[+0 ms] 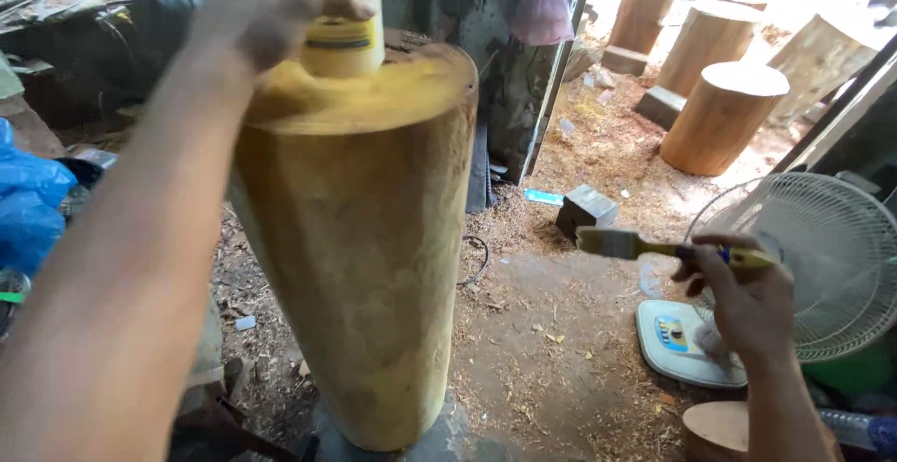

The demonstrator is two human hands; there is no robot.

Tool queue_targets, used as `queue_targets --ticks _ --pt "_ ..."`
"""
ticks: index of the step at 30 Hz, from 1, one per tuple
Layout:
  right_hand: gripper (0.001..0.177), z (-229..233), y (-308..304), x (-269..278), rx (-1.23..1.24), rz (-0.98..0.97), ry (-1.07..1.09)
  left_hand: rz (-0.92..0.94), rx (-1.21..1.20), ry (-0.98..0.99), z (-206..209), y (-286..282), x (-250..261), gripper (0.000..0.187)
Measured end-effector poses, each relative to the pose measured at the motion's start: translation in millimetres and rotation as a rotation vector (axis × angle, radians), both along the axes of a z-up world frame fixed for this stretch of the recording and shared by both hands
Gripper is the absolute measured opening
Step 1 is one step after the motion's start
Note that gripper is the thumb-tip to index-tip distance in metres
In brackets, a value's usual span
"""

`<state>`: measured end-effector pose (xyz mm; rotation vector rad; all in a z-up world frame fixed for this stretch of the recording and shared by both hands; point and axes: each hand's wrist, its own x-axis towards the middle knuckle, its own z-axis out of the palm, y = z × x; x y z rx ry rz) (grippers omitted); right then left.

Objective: The person holds a small container of liquid glue in one hand and a brush in the other, repeatedly dipping the brush and brushing the liquid over the surface of a large turned wooden log, working around its sides and lower areas to coat the wood.

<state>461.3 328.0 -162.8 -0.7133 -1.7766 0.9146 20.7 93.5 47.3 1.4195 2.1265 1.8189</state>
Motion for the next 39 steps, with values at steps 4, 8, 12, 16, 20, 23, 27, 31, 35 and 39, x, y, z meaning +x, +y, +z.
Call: queue_targets --ticks 4,8,12,16,20,23,27,31,35,39 --pt "0.017 27 -4 -14 0.101 0.254 0.050 -0.040 -0.047 0.169 -3 -65 59 0.050" --pt "0.012 55 -11 -26 0.164 0.461 0.163 -0.049 -0.097 0.055 -38 -120 118 0.054" --pt "0.009 86 -23 -37 0.122 0.706 0.257 -0.061 -0.108 -0.235 -113 -152 165 0.074" --pt "0.013 132 -64 -57 0.288 0.877 0.006 0.047 -0.137 -0.322 -200 -151 209 0.079" --pt "0.017 125 -103 -91 0.454 1.178 -0.167 0.185 -0.137 -0.252 -285 -141 233 0.078" --pt "0.017 103 -124 -107 0.587 1.282 -0.289 0.283 -0.293 -0.194 -312 -137 248 0.079" --pt "0.017 62 -138 -129 0.466 1.428 -0.501 0.317 -0.208 -0.070 -328 -133 258 0.082" --pt "0.021 37 -144 -150 0.426 1.410 -0.647 0.343 -0.233 -0.039 -322 -128 251 0.082" --pt "0.020 64 -125 -162 0.439 1.366 -0.606 0.374 -0.408 -0.210 -287 -117 224 0.081" --pt "0.011 112 -96 -179 0.644 1.070 -0.316 0.559 -0.300 -0.006 -237 -109 189 0.072"
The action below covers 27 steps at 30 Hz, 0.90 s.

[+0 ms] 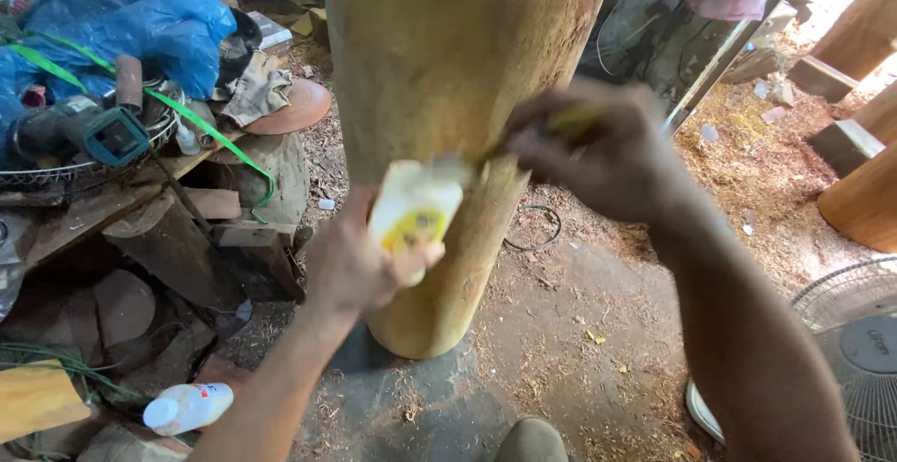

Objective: The person holds a small container of liquid glue in one hand and a brush in the other, repeatedly dipping the brush and brushing the liquid over the surface of a large turned wooden log, working around its sides and lower areas to coat the wood.

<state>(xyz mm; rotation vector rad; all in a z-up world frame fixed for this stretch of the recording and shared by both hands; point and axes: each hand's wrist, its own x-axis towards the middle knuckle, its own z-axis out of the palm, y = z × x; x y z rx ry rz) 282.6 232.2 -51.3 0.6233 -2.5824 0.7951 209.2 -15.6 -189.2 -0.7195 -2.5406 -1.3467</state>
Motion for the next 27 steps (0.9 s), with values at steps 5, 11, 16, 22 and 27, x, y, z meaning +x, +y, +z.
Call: queue_targets --ticks 5,11,16,22,27 --pt "0.012 53 20 -2 -0.084 -0.043 0.241 0.080 -0.037 0.051 45 -17 -20 0.068" --pt "0.010 40 37 24 -0.190 -0.109 0.214 0.112 0.040 0.120 23 -72 -19 0.065" --pt "0.015 -16 -20 -1 0.120 0.035 0.191 0.141 0.200 -0.061 -35 -104 -10 0.061" --pt "0.004 31 30 6 0.158 -0.053 0.601 0.238 0.267 -0.261 -97 -122 -9 0.065" --pt "0.006 1 13 14 0.342 -0.007 0.752 0.211 0.405 -0.310 -133 -133 -11 0.066"
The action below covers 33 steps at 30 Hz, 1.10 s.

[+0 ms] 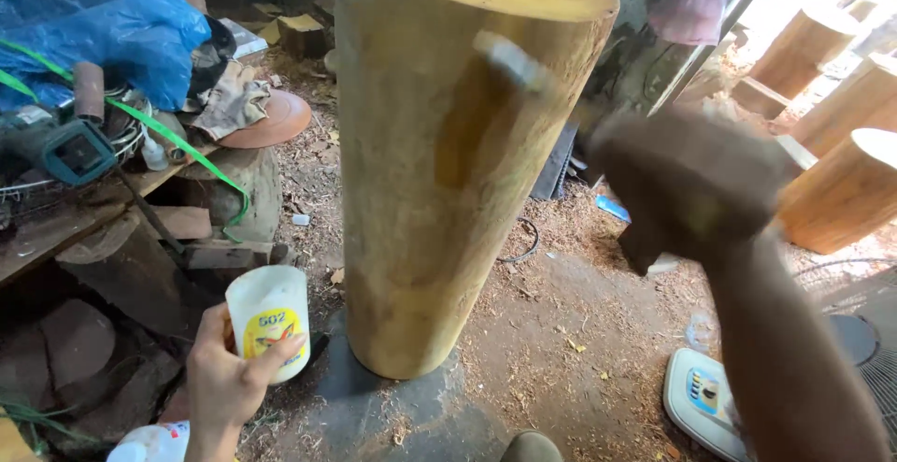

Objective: The person holds a small container of liquid glue in one hand and a brush in the other, repeatedly dipping the brush and brushing the liquid over the surface of a large turned wooden log, working around its sides and lower areas to coat the wood.

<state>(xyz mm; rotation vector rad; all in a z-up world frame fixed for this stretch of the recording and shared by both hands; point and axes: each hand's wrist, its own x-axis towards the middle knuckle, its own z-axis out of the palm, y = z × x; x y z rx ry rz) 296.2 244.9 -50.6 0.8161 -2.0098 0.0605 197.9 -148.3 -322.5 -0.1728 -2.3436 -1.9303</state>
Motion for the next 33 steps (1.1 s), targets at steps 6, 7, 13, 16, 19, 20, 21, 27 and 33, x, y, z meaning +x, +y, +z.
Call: queue_targets --ticks 6,7,13,16,19,20,21,27,33 --pt "0.011 -64 -20 -18 -0.120 0.048 -0.335 -0.017 0.032 0.021 -25 -10 0 0.069" --pt "0.012 -59 -15 -24 -0.184 -0.080 -0.335 -0.030 0.043 0.020 -28 -11 0 0.070" --pt "0.009 -11 32 -11 -0.618 0.120 -0.100 -0.033 0.034 -0.065 -48 -13 -4 0.076" --pt "0.009 -48 23 -13 -0.755 0.224 -0.144 -0.093 0.046 -0.017 -76 -19 -21 0.081" --pt "0.013 -40 -11 -38 -0.479 0.105 0.019 -0.144 0.047 -0.011 -81 -17 -24 0.082" --pt "0.013 -53 7 -42 -0.482 0.093 0.025 -0.157 0.043 -0.008 -91 -21 -23 0.082" --pt "0.010 -65 26 -46 -0.723 0.198 0.007 -0.119 0.001 0.002 -101 -23 -26 0.079" --pt "0.006 -93 98 -25 -1.081 0.134 0.264 -0.124 0.033 0.033 -137 -34 -48 0.069" --pt "0.019 -117 -18 -35 -0.169 -0.408 0.144 -0.116 0.081 -0.015 -106 -18 -26 0.076"
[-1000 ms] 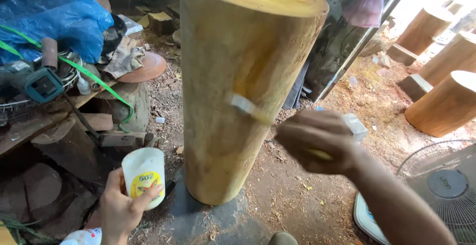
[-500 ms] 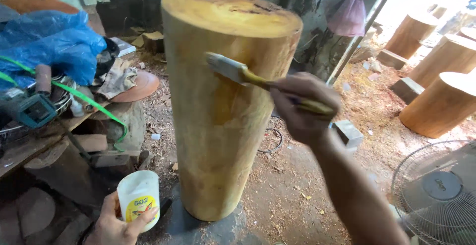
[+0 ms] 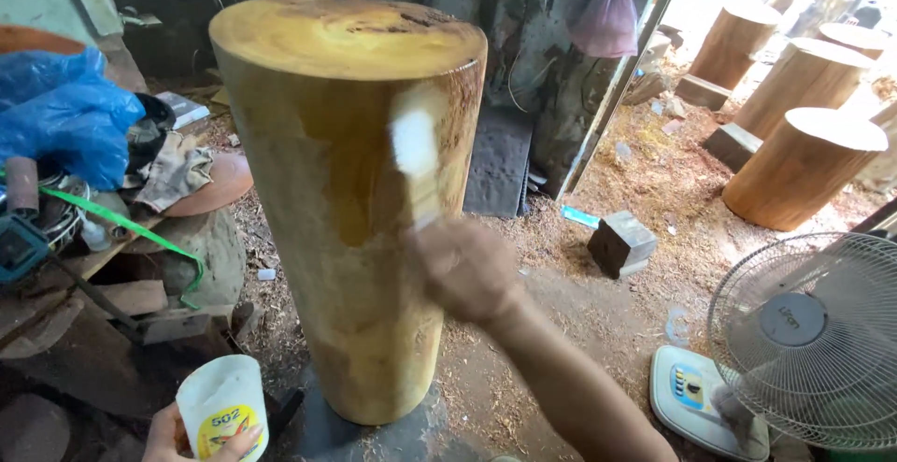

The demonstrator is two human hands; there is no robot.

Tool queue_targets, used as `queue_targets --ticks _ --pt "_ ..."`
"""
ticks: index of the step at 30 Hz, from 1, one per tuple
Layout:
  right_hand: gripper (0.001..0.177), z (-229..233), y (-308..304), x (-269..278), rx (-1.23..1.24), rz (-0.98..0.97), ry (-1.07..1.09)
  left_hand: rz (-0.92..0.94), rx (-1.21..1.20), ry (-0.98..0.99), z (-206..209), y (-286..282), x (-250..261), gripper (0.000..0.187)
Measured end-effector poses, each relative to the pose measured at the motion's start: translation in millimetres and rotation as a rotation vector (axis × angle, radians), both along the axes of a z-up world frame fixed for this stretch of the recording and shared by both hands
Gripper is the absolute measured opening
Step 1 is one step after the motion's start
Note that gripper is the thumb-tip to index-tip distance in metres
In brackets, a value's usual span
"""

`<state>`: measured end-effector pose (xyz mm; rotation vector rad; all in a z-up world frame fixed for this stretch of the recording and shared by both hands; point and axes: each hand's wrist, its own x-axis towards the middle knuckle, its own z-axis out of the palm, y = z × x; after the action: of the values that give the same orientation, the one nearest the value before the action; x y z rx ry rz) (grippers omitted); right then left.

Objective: The person holds a small container of liquid glue in one hand and a brush in the other, repeatedly dipping the brush and brushing the liquid over the surface of a large turned wooden log, working around its sides and lower areas to coat the wood.

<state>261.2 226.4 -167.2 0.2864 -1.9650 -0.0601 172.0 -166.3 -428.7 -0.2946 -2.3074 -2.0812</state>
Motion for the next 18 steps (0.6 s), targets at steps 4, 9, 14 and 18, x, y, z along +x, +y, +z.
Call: queue_targets --ticks 4,9,14,18 --pt "0.023 -20 -46 -11 0.150 0.508 0.185 -0.070 -0.104 -0.117 12 8 21 0.076" --pt "0.045 -29 96 5 -0.687 0.600 0.099 -0.143 -0.181 -0.041 17 4 27 0.071" --pt "0.009 26 70 39 -0.830 0.474 0.200 -0.044 -0.216 0.047 69 34 71 0.074" --pt "0.008 -9 25 40 -0.079 0.168 -0.574 -0.020 -0.206 -0.004 113 69 84 0.075"
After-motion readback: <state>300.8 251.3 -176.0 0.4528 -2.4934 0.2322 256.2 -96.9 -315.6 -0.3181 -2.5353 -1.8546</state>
